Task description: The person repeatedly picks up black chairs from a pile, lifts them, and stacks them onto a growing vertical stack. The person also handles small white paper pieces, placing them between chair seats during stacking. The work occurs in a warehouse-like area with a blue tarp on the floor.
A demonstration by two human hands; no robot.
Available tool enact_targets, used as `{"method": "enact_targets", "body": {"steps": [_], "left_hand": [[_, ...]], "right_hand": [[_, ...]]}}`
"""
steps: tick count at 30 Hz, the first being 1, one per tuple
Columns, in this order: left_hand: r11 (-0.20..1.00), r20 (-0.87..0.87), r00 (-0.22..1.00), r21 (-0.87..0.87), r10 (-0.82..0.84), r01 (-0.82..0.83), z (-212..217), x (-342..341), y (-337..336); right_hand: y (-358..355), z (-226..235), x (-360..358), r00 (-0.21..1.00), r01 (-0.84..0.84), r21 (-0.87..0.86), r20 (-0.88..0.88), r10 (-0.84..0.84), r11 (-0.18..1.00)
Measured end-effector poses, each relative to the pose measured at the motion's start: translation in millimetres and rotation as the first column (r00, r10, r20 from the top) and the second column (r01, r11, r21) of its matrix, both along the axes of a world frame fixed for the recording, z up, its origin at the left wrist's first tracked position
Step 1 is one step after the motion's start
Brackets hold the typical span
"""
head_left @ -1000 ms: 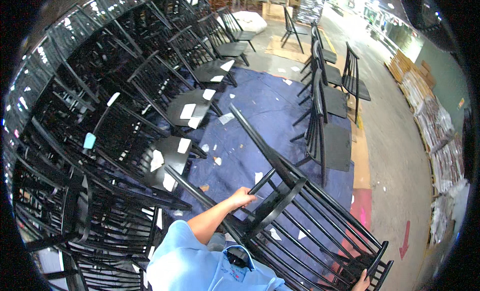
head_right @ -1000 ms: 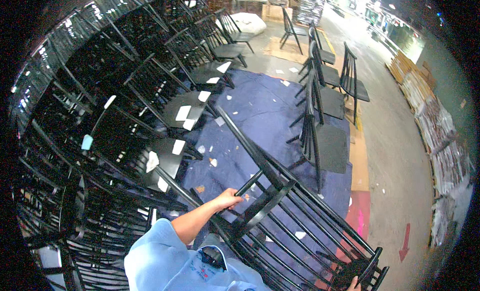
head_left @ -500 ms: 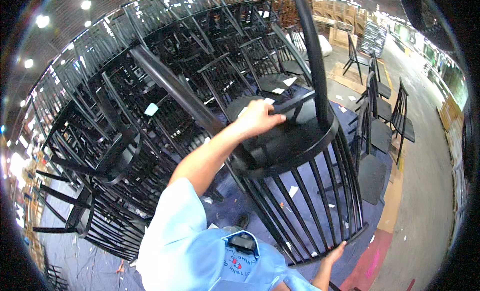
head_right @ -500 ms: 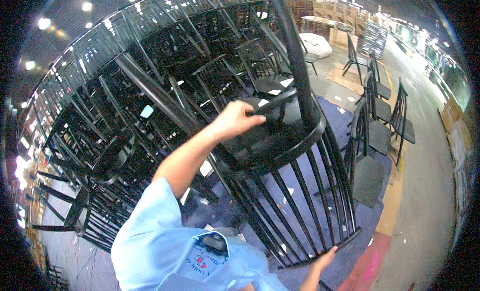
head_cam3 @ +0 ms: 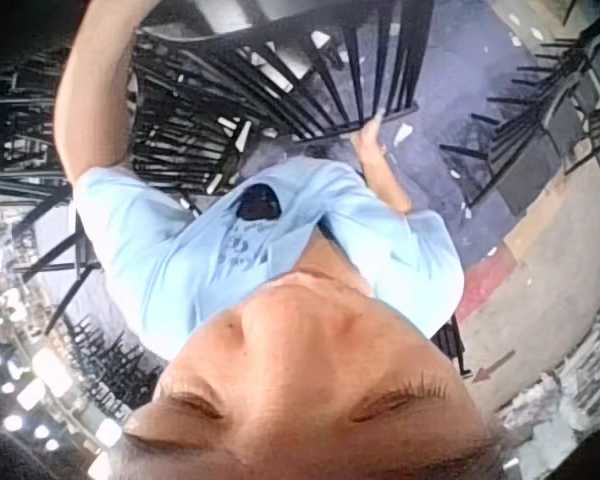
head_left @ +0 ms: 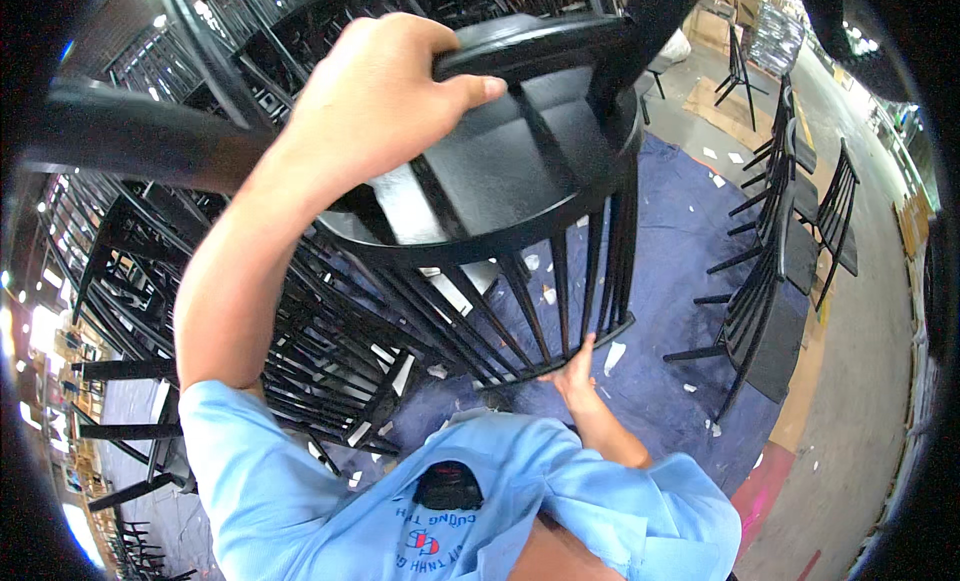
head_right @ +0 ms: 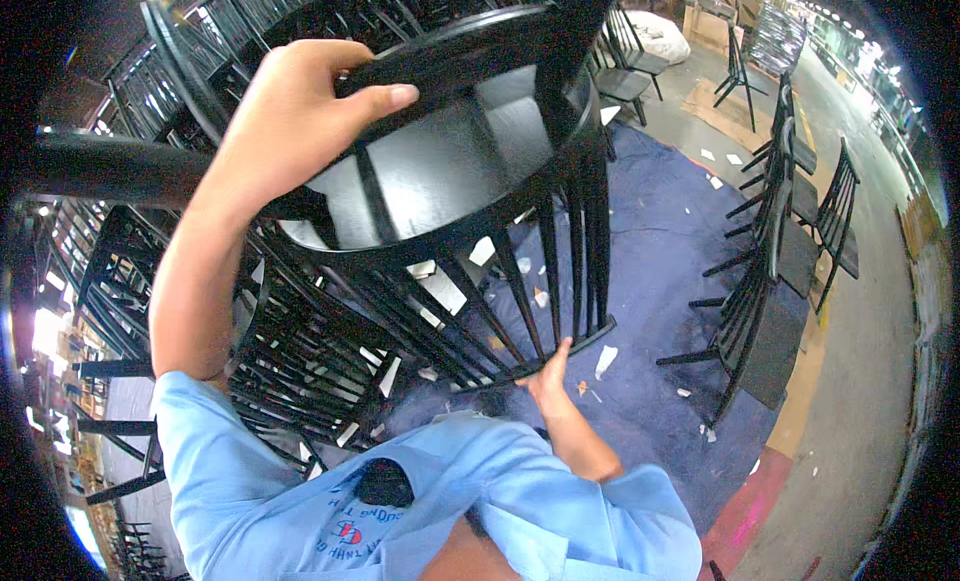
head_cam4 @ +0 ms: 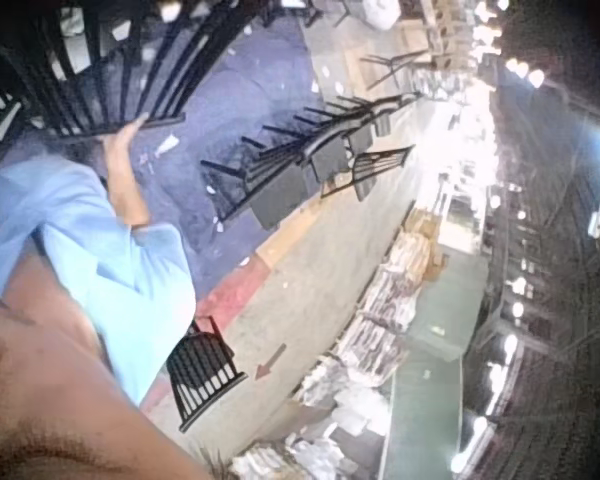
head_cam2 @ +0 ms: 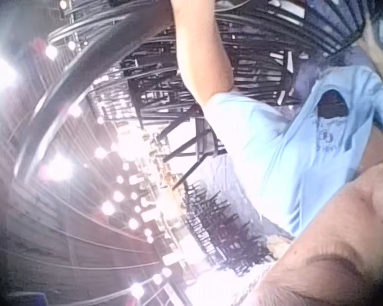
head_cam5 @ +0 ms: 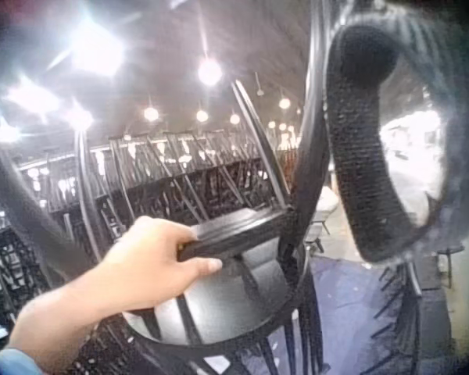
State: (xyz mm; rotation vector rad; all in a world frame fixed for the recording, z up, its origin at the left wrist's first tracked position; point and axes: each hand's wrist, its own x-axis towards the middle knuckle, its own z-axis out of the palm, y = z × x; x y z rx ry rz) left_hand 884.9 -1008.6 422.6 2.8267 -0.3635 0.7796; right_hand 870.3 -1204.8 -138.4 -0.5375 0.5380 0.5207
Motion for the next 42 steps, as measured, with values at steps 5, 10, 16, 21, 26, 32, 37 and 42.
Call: {"method": "enact_targets", "body": {"steps": [5, 10, 16, 21, 26, 32, 37, 42], "left_hand": [[0.998, 0.016, 0.998, 0.028, 0.060, -0.061, 3.9, 38.0, 53.8], [0.980, -0.026, 0.980, -0.010, 0.197, -0.197, -12.4, 91.4, 97.5], [0.938, -0.095, 0.935, 0.096, 0.343, -0.334, -46.7, 178.9, 126.5], [0.839, -0.268, 0.800, 0.064, 0.537, -0.541, -83.4, 248.9, 159.4], [0.797, -0.311, 0.774, -0.077, 0.551, -0.599, -112.9, 288.9, 187.0], [0.721, -0.318, 0.688, -0.018, 0.652, -0.692, -124.2, 300.6, 213.9], [0.705, -0.326, 0.682, -0.060, 0.655, -0.706, -144.8, 290.4, 254.5], [0.652, -0.358, 0.616, -0.024, 0.702, -0.758, -159.9, 287.1, 290.1]], "right_hand": [[83.0, -0.8, 75.0, 0.996, -0.086, 0.040, -0.035, 0.087, 0.996], [156.4, 44.1, 149.5, 0.969, -0.239, 0.133, 0.088, 0.229, 0.962], [255.7, 35.6, 237.9, 0.937, -0.315, 0.233, -0.081, 0.341, 0.920], [286.7, 32.3, 301.5, 0.882, -0.425, 0.146, -0.157, 0.445, 0.893], [295.7, 20.9, 358.7, 0.843, -0.491, 0.110, -0.188, 0.503, 0.864], [322.7, 9.9, 374.1, 0.762, -0.569, 0.125, -0.290, 0.578, 0.813], [345.2, -1.7, 374.7, 0.723, -0.621, 0.041, -0.356, 0.592, 0.783], [358.8, -1.3, 378.3, 0.811, -0.515, -0.026, -0.339, 0.477, 0.857]]}}
